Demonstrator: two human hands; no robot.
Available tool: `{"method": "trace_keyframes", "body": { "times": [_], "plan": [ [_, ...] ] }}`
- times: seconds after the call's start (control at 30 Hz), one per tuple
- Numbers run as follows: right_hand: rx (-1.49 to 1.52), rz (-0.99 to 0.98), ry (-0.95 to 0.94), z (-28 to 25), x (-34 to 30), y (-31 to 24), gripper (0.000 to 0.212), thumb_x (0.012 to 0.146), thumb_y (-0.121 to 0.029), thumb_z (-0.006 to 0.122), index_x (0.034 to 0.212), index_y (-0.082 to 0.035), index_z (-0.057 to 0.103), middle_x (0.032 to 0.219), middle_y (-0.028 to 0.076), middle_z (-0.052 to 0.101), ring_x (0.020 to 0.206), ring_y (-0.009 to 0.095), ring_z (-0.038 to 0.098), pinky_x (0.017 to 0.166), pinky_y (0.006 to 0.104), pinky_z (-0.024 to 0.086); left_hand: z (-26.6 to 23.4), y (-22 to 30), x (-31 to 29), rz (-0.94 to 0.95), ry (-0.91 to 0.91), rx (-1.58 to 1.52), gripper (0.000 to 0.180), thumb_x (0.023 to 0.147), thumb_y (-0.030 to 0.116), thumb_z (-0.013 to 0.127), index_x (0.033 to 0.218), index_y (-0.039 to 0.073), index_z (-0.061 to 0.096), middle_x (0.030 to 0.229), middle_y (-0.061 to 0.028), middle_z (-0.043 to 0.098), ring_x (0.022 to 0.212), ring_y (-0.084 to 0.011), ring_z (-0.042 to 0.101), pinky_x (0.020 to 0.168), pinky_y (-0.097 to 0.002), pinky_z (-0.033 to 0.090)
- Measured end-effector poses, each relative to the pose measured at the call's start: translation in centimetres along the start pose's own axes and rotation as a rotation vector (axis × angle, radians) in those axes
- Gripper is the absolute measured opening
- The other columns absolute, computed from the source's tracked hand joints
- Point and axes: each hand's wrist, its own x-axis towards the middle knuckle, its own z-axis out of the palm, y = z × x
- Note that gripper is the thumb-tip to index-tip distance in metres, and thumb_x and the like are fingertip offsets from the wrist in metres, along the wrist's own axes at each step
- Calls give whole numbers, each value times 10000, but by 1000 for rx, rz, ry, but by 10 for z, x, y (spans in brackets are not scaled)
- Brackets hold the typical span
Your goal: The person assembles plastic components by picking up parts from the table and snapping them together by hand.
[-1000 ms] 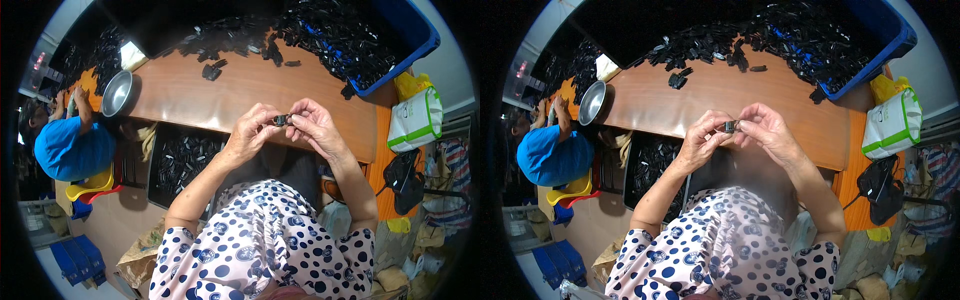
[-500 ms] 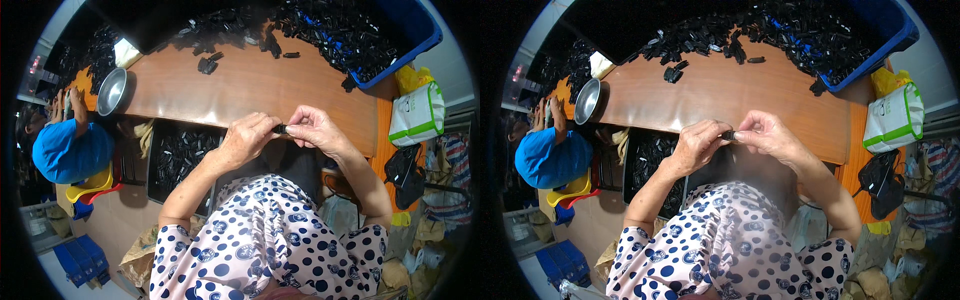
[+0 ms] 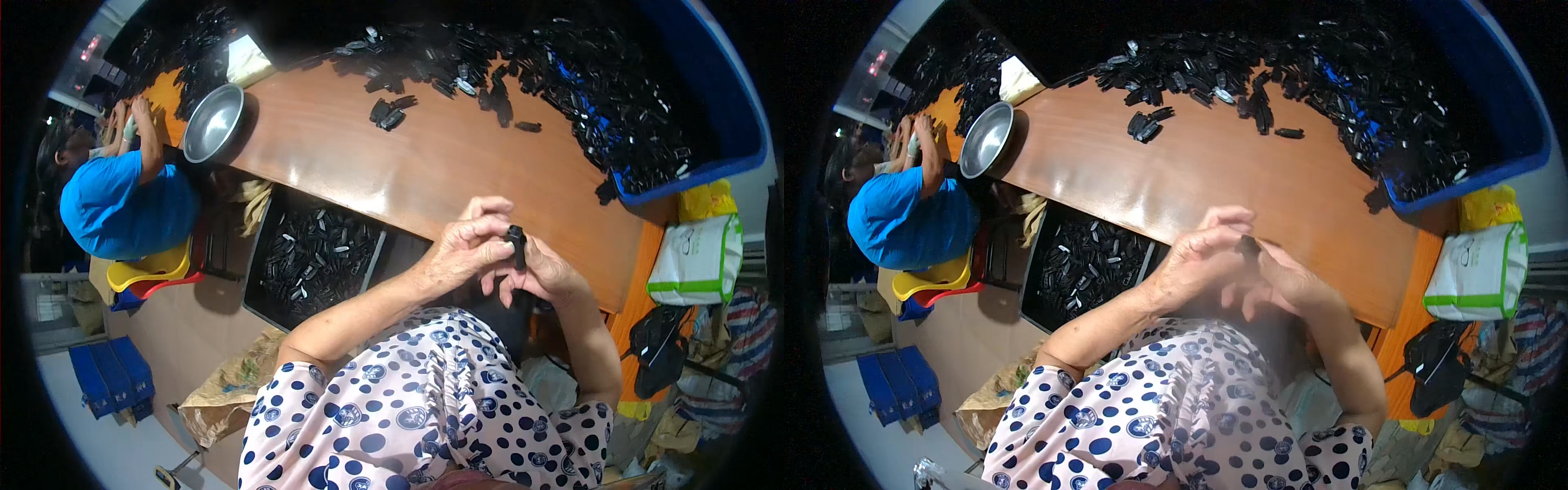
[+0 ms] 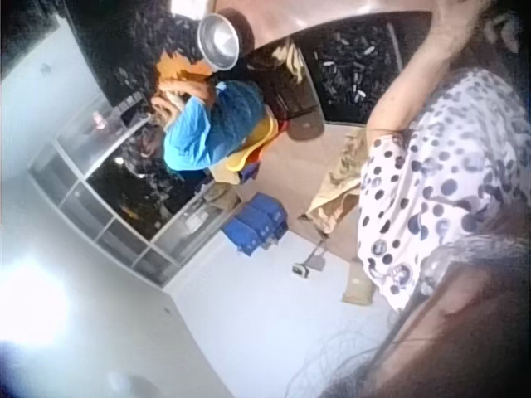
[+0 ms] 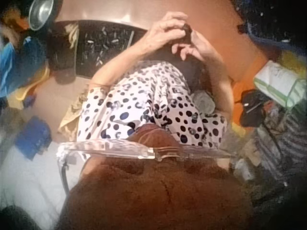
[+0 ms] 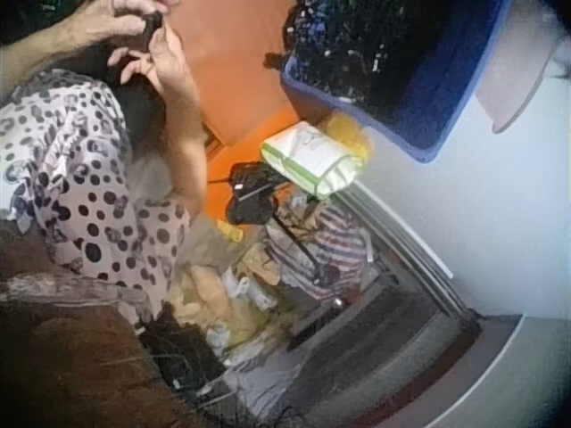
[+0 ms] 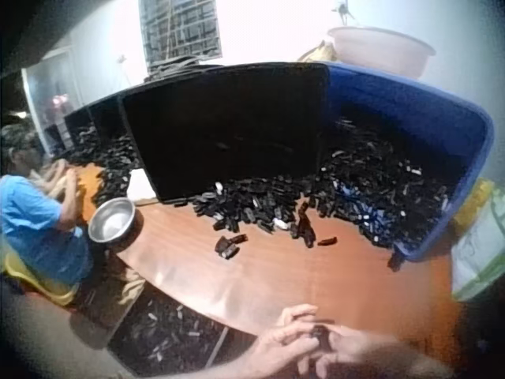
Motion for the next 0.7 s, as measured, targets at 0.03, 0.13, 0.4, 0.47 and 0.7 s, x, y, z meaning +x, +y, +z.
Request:
{"method": "trace_keyframes", "body": {
  "times": [0.03, 0.13, 0.4, 0.47, 0.7],
  "plan": [
    [28, -8, -67, -3, 3, 1, 704, 907, -559, 503, 1334, -16, 365, 1080, 145, 568, 876, 215, 624, 613, 281, 536, 2, -2, 1, -26, 4, -85, 245, 863, -28, 576, 1078, 71, 639, 1340, -109, 413, 1229, -210, 431, 1013, -335, 368],
    [17, -57, -22, -14, 12, 8, 573, 941, -464, 502, 1276, -4, 431, 970, 132, 598, 816, 198, 629, 617, 270, 526, 0, 8, 10, -90, 15, -99, 264, 898, -17, 522, 1147, 48, 583, 1333, -94, 415, 1013, -155, 566, 827, -266, 488],
    [-91, -12, 234, -43, 56, 0, 338, 947, -221, 554, 1227, -43, 488, 963, 68, 609, 807, 136, 601, 693, 230, 475, -44, -21, 38, -67, 214, 186, 227, 950, 103, 497, 1157, 25, 551, 1053, -70, 615, 876, -129, 602, 785, -272, 488],
    [-575, 7, 417, -78, 66, -9, 341, 932, -230, 577, 1208, -46, 498, 1035, 55, 578, 916, 119, 560, 791, 292, 469, -83, -12, 50, -74, 300, 217, 154, 937, 82, 512, 1068, 17, 563, 1029, -56, 588, 985, -124, 542, 874, -269, 436],
    [-1834, -323, 764, -167, 91, -77, 156, 818, -35, 584, 959, 10, 535, 966, 160, 518, 934, 351, 545, 773, 435, 471, -177, 3, 92, -165, 422, 1492, 233, 891, 180, 554, 1096, 69, 544, 950, -225, 651, 847, -406, 631, 731, -478, 499]
  ]
}}
